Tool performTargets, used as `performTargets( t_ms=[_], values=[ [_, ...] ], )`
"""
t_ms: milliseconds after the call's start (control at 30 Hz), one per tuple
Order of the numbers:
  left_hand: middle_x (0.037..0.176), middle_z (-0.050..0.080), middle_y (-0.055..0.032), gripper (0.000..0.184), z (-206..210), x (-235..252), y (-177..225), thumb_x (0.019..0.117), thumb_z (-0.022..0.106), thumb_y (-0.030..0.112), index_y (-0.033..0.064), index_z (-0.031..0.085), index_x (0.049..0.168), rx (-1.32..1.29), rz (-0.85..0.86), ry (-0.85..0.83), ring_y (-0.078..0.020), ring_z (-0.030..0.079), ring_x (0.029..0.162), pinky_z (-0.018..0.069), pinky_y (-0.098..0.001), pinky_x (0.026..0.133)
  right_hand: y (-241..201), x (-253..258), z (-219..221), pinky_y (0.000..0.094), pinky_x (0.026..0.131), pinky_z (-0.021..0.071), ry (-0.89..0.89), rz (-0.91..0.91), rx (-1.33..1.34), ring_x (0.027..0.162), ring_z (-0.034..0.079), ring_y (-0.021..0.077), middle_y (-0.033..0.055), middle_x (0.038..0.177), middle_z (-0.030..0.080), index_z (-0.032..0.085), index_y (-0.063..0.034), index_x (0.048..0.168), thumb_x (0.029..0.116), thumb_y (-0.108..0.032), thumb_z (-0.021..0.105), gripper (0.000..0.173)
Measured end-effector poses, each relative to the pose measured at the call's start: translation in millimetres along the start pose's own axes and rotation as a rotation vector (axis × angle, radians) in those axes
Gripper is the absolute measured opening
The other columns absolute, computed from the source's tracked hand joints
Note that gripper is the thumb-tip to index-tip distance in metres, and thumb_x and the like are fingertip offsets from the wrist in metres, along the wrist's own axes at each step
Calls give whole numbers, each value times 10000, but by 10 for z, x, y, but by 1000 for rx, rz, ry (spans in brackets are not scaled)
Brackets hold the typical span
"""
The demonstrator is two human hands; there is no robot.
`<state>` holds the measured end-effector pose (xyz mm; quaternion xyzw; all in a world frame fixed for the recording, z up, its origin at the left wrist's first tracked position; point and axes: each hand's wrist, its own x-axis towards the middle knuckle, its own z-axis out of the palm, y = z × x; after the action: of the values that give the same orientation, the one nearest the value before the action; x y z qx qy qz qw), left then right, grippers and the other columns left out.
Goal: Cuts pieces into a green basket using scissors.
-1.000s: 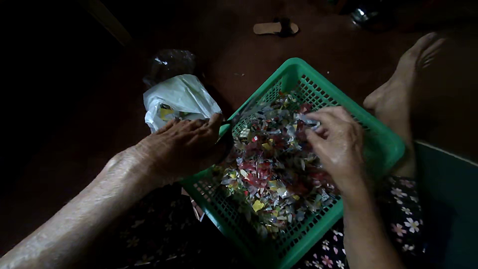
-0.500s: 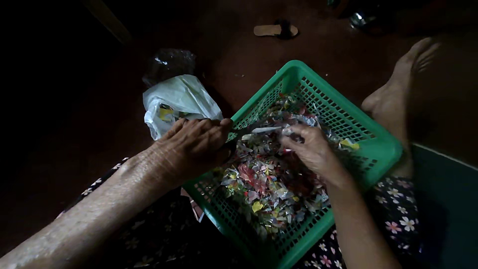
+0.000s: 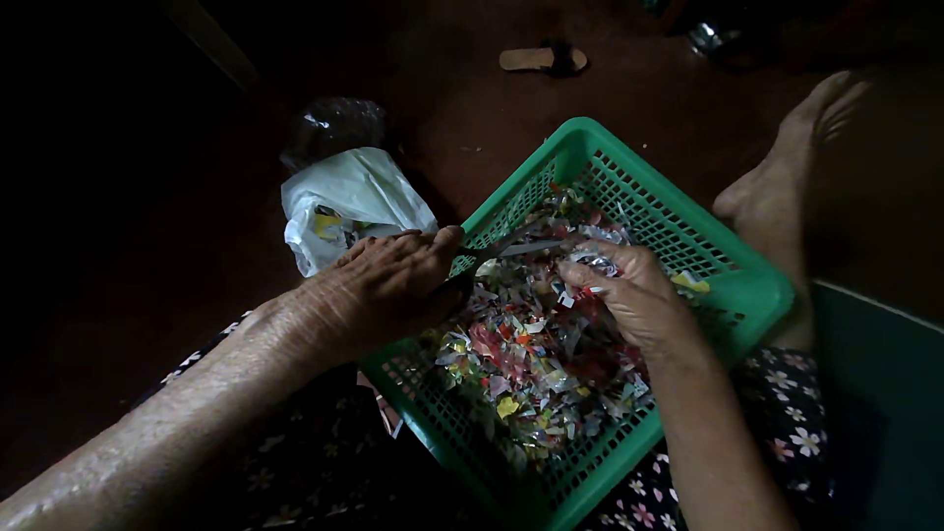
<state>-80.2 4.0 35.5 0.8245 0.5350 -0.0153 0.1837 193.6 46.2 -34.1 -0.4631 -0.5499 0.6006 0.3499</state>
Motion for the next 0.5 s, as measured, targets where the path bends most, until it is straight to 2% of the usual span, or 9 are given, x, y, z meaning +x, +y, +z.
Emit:
performTargets(
  t_ms=[33,133,233,333,400,500],
  values=[
    [1016,686,-121,424,-7,5,-1,997,560,341,83,574,1333,-13,6,-8,-325,697,949,565,-534,766,-2,-3,13,191,667,571,1,-7,-9,719,652,31,-27,857,710,736,-77,1036,930,-52,694,117],
    [864,658,-100,374,76,39,-2,975,591,289,66,616,1274,-13,95,70,-301,682,771,551,-489,627,4,-10,78,189,682,578,4,-23,-42,748,667,16,-27,882,727,747,-76,1021,909,-41,717,121],
    [837,656,-102,322,62,68,52,981,618,257,60,640,1235,-5,104,56,-309,677,753,545,-500,637,-13,-27,120,184,711,575,3,7,-58,790,669,6,-32,885,721,738,-82,1005,905,-27,726,115],
    [755,639,-75,316,-6,73,83,947,654,242,64,663,1208,-16,119,87,-279,650,647,525,-478,568,-2,-15,92,178,682,566,21,7,-49,766,666,1,-37,862,723,746,-95,981,894,-23,738,113],
    [719,615,-56,313,-21,51,116,936,647,246,70,661,1195,-13,124,122,-255,620,592,502,-459,526,-1,-20,83,179,701,584,19,-14,7,793,684,3,-39,890,742,760,-98,993,886,-1,735,146],
    [769,636,-62,287,22,39,138,948,620,249,76,652,1175,11,122,161,-259,643,627,513,-455,540,-21,-45,107,195,700,597,40,-6,107,778,697,16,-44,886,753,766,-117,964,876,18,736,163]
  ],
)
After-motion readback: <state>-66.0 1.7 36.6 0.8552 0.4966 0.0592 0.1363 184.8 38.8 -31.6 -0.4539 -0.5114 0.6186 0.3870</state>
